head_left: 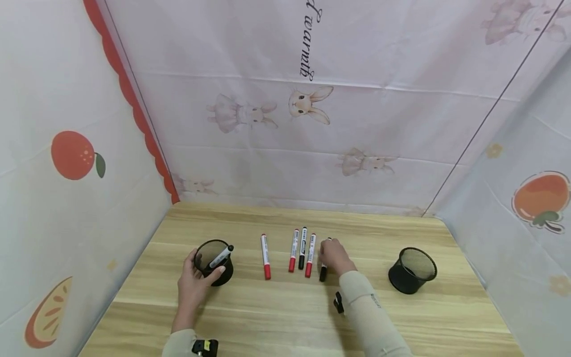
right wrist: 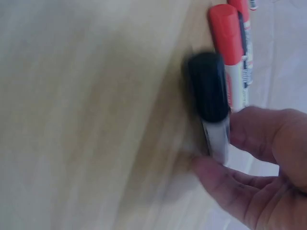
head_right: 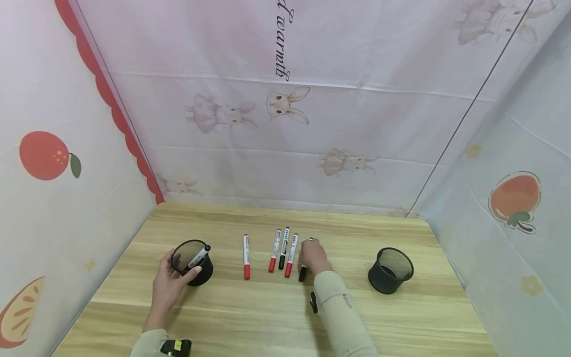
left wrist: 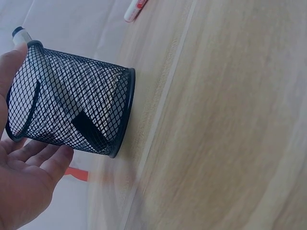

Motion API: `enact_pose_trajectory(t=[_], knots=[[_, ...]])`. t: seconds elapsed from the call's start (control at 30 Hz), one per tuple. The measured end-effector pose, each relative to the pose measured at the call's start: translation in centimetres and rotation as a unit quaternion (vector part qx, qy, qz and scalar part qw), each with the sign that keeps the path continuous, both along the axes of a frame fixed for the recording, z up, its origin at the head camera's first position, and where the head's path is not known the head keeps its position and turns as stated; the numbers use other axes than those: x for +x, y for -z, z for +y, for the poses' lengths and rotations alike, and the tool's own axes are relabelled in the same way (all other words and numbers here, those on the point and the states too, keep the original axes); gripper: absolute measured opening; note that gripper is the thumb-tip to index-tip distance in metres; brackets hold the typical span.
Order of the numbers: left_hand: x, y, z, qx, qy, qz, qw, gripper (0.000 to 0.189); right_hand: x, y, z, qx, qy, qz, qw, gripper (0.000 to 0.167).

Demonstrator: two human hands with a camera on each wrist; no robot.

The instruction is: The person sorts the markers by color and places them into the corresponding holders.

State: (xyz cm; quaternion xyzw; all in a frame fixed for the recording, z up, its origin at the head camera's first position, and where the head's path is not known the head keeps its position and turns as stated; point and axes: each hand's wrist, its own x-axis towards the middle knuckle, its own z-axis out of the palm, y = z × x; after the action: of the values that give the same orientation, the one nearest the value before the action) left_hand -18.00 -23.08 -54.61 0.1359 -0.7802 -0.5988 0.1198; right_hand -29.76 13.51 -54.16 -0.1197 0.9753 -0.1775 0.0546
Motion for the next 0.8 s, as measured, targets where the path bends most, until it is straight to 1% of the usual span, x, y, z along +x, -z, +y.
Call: enact_pose_trajectory(t=[0.07, 0.3, 0.37, 0.47, 0.57, 0.7, 0.8], knots=[[0.0, 0.1, 0.0, 0.0, 0.001, 0.002, 1.0, 0.103, -0.1, 0.3, -0.1, 0.005, 0.004, 0.007, 1.0, 0.013], [-0.1, 0.4, -0.1, -0.001, -0.002, 0.01, 0.9999, 0.102, -0.3, 0.7, -0.2, -0.002, 0.012, 0.014, 0.9998, 0.017], [-0.1, 0.3, -0.1, -0.001, -0.001, 0.009, 1.0, 0.102, -0.3, 0.7, -0.1, -0.02, 0.016, 0.006, 0.9997, 0.019], [0.0, 0.3, -0.1, 0.003, 0.0, 0.008, 1.0, 0.103, -0.2, 0.3, -0.1, -0.071, 0.028, -0.009, 0.997, 0.014], [0.0, 0.3, -0.1, 0.006, 0.0, 0.01, 0.9999, 0.102, 0.0, -0.3, -0.3, -0.114, 0.036, -0.01, 0.9928, 0.007], [-0.1, 0.4, -0.1, 0.006, -0.003, 0.011, 0.9999, 0.102, 0.2, -1.1, -0.6, -0.119, 0.036, -0.002, 0.9922, 0.005], [-0.2, 0.5, -0.1, 0.006, -0.004, 0.011, 0.9999, 0.102, 0.3, -1.4, -0.7, -0.118, 0.042, -0.01, 0.9921, 0.004]])
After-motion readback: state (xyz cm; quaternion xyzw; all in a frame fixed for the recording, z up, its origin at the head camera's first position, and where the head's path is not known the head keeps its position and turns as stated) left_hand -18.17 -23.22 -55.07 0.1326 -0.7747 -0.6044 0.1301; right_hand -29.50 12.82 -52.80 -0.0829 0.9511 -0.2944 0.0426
